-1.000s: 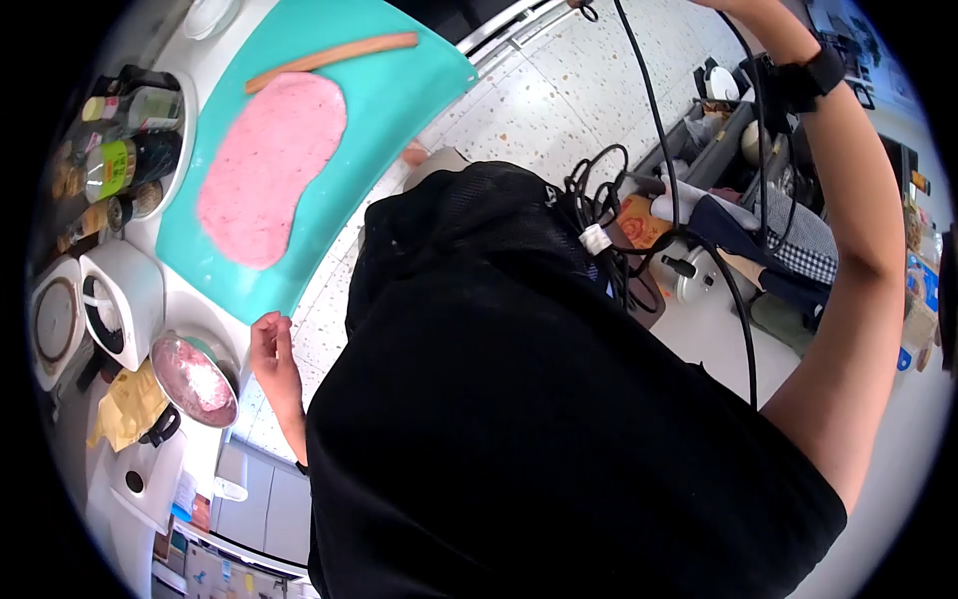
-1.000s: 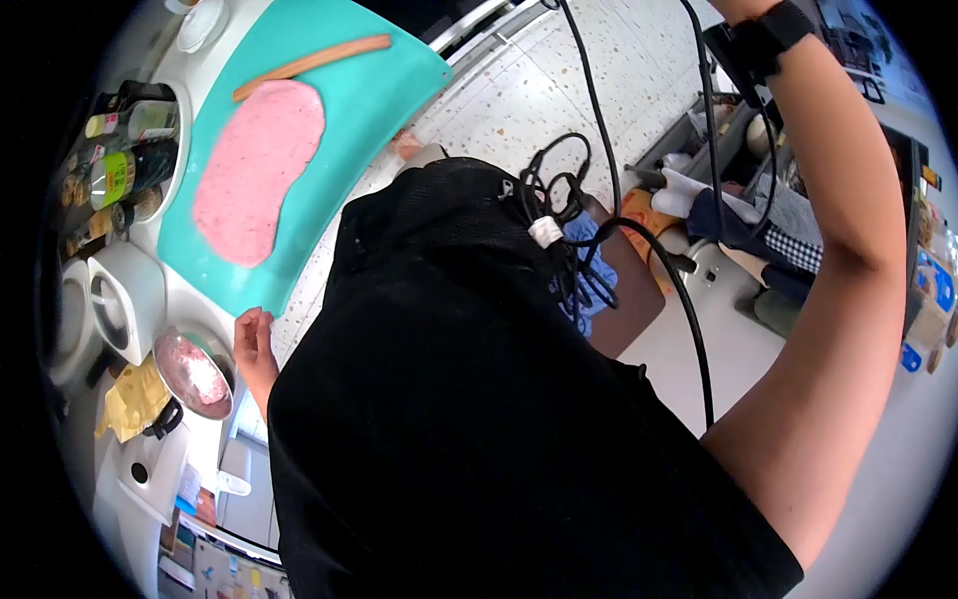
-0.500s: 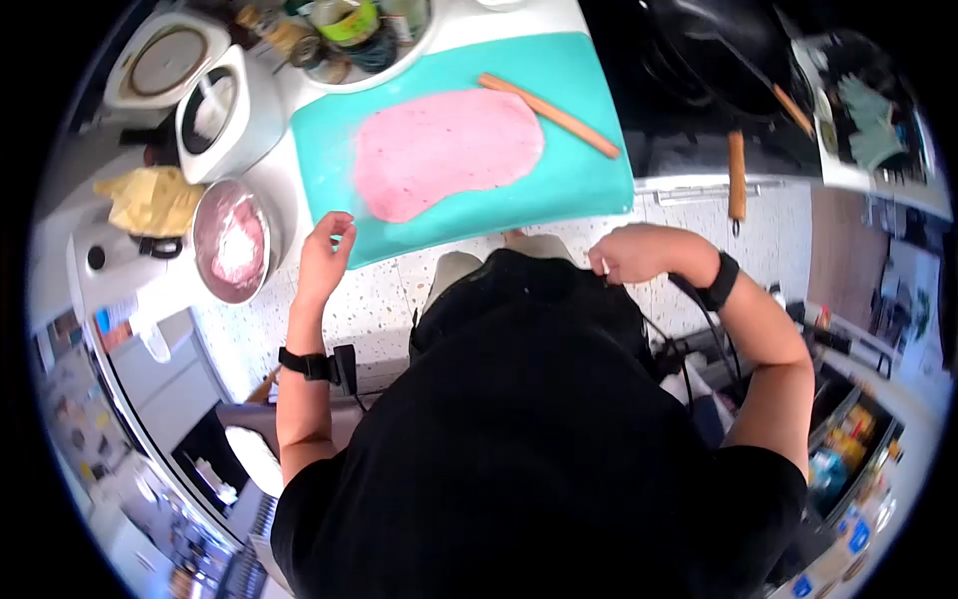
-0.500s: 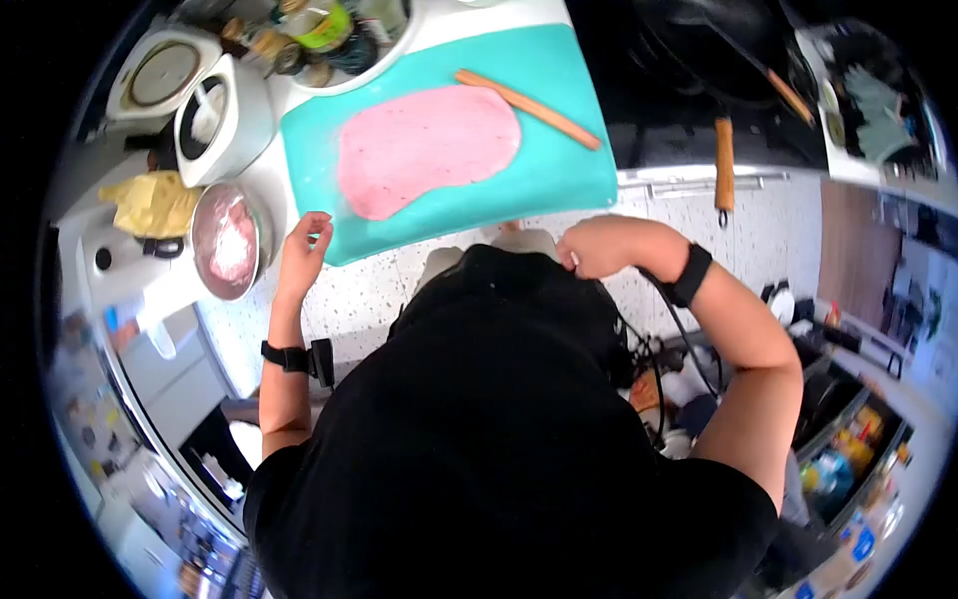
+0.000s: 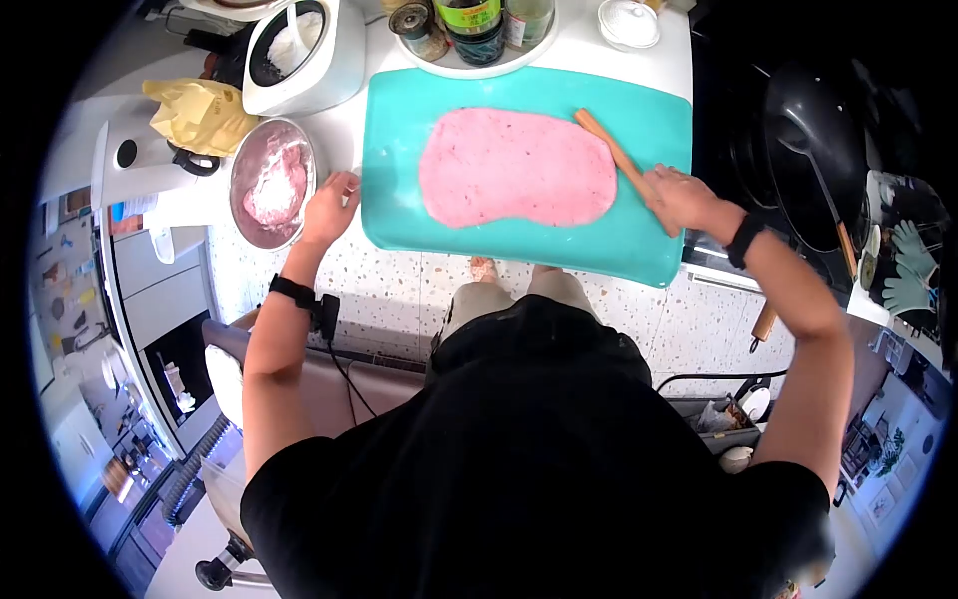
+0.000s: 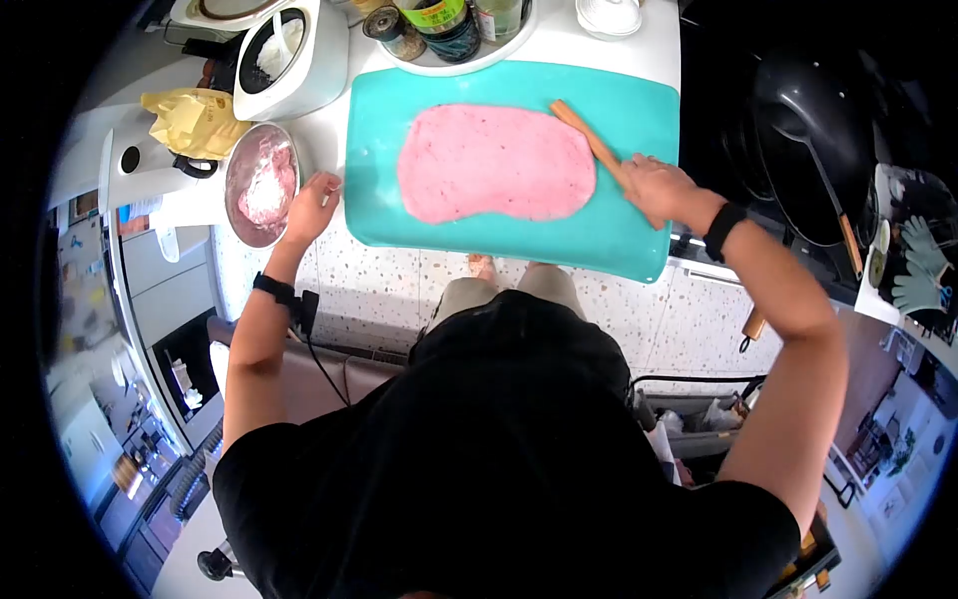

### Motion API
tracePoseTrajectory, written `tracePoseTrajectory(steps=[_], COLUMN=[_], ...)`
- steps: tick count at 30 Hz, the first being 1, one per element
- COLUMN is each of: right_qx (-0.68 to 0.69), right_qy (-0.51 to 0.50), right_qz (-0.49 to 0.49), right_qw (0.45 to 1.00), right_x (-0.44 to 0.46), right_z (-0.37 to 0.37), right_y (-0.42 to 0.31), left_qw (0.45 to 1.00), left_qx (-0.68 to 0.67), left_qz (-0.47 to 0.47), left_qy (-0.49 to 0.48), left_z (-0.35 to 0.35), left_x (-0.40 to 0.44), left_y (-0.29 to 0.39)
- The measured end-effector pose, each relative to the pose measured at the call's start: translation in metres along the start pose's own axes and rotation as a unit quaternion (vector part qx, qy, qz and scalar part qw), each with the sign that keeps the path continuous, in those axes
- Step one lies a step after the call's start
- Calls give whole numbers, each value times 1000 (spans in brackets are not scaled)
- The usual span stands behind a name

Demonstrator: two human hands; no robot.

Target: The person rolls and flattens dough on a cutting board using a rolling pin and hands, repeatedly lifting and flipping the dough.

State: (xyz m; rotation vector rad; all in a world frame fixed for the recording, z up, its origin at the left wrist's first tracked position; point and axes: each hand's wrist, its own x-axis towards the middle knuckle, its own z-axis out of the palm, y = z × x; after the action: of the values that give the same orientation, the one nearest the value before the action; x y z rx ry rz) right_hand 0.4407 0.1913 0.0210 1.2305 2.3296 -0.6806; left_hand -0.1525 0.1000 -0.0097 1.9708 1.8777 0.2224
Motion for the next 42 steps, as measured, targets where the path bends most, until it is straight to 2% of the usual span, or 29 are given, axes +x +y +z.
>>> tracePoseTrajectory(steps=[1, 2, 3, 5, 6, 7, 8, 10, 11, 13, 14, 16, 17, 18, 20, 22, 24, 26, 27, 28, 29, 31, 32, 33, 34, 36, 38, 41, 42], right_qx=[5, 5, 7, 9, 15, 22, 25, 66, 66, 44, 47, 75, 65, 61, 40, -78, -136, -89, -90, 64, 216, 341, 309, 276, 228, 197, 118, 64, 62], right_qy=[-46, -50, -39, -24, 22, 66, 61, 0, 3, 72, 73, 181, 216, 218, 274, 243, 277, 263, 264, 291, 311, 380, 381, 349, 260, 237, 107, 215, 375], right_qz=[-25, -24, -44, -62, -27, 7, 8, 98, 97, 166, 164, 202, 220, 218, 111, 7, -30, 91, 96, 132, 160, 82, 112, 132, 159, 168, 247, 264, 162], right_qw=[999, 998, 998, 998, 999, 998, 998, 993, 993, 982, 983, 960, 949, 949, 954, 967, 951, 956, 955, 945, 912, 856, 864, 886, 925, 936, 956, 938, 911], right_x=[0, -1, -2, 2, 4, 6, 12, 36, 43, 54, 53, 44, 41, 36, 24, 31, 66, 93, 89, 84, 75, 43, 7, -36, -67, -133, -178, -173, -157], right_z=[-12, -19, -24, -26, -22, -15, -4, 21, 33, 51, 54, 54, 45, 27, -19, -61, -71, -88, -83, -74, -62, 8, 47, 68, 107, 167, 161, 86, 61], right_y=[2, 3, 5, 5, 3, 0, -1, -2, -5, -15, -16, 1, 8, -1, -40, -82, -93, -108, -125, -145, -159, -187, -199, -211, -200, -180, -143, -93, -73], left_qw=[1000, 1000, 998, 1000, 998, 998, 998, 997, 995, 991, 987, 982, 980, 976, 968, 960, 927, 920, 908, 892, 889, 916, 916, 926, 935, 945, 960, 968, 970], left_qx=[-3, -6, -54, -12, 31, 39, 38, -59, -78, -118, -145, -175, -163, -152, -151, -147, -251, -272, -297, -323, -325, -283, -283, -267, -252, -224, -163, -161, -174], left_qz=[-11, -22, 16, 10, 4, 11, 10, 32, 27, 24, 20, 18, 36, 53, 80, 105, 98, 83, 72, 64, 68, 99, 99, 104, 109, 96, 130, 137, 136], left_qy=[-3, -6, 13, -23, -61, -41, -46, 45, 59, 64, 66, 72, 108, 146, 183, 212, 262, 269, 288, 310, 314, 267, 268, 246, 225, 219, 185, 137, 102], left_z=[0, -1, -8, -31, -46, -50, -44, -28, -19, 4, 16, 31, 33, 34, 26, 21, 20, 26, 27, 27, 27, 24, 20, 15, 9, 2, -7, -18, -21], left_x=[1, 0, 1, -2, 0, 3, 6, 21, 26, 34, 37, 40, 40, 40, 42, 37, 46, 46, 44, 45, 43, 23, 12, 0, -8, -26, -46, -62, -67], left_y=[-10, -21, -25, -10, 3, 9, 11, 16, 31, 56, 68, 89, 98, 107, 128, 142, 148, 147, 147, 148, 147, 136, 128, 120, 111, 92, 79, 106, 126])
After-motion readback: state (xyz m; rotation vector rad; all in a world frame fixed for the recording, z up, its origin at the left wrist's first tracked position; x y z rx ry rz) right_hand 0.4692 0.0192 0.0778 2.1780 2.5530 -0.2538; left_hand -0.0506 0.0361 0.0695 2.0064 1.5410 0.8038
